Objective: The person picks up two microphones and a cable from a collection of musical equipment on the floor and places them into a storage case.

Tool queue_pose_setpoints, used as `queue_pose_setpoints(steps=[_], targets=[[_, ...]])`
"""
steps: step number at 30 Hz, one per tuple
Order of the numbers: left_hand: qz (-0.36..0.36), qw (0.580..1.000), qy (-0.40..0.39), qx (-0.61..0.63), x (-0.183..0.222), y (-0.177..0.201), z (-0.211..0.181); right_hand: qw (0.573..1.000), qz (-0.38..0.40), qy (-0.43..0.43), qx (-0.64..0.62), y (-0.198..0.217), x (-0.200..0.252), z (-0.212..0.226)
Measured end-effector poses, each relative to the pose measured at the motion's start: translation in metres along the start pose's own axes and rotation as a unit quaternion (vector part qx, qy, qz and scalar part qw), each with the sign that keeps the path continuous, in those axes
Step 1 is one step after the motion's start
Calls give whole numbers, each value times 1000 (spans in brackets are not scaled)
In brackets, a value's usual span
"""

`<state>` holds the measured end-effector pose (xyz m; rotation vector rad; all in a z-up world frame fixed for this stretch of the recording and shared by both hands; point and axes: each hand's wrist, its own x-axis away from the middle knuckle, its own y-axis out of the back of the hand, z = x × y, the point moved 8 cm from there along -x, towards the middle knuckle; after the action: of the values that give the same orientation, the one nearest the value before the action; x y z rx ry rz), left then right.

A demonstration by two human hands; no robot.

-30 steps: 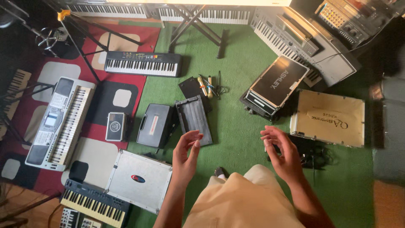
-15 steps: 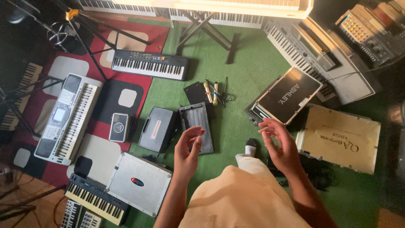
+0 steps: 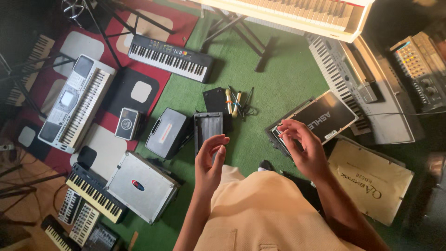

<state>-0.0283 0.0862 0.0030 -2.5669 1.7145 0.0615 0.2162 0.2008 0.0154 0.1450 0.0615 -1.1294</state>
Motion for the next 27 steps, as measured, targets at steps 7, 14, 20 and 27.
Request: queue_pose_setpoints(steps=[7, 14, 20, 27], targets=[[-33, 999, 30, 16, -38, 2, 16, 999, 15, -36, 1, 8, -52, -22], [-13, 1000, 12, 17, -109, 12, 15, 999, 7, -40, 1, -12, -108, -30], [25, 1000, 1, -10, -170, 40, -5, 998, -16, -61, 7, -41, -158, -26], [47, 999, -6, 6, -228, 82, -6, 999, -27, -39, 20, -80, -193, -30]])
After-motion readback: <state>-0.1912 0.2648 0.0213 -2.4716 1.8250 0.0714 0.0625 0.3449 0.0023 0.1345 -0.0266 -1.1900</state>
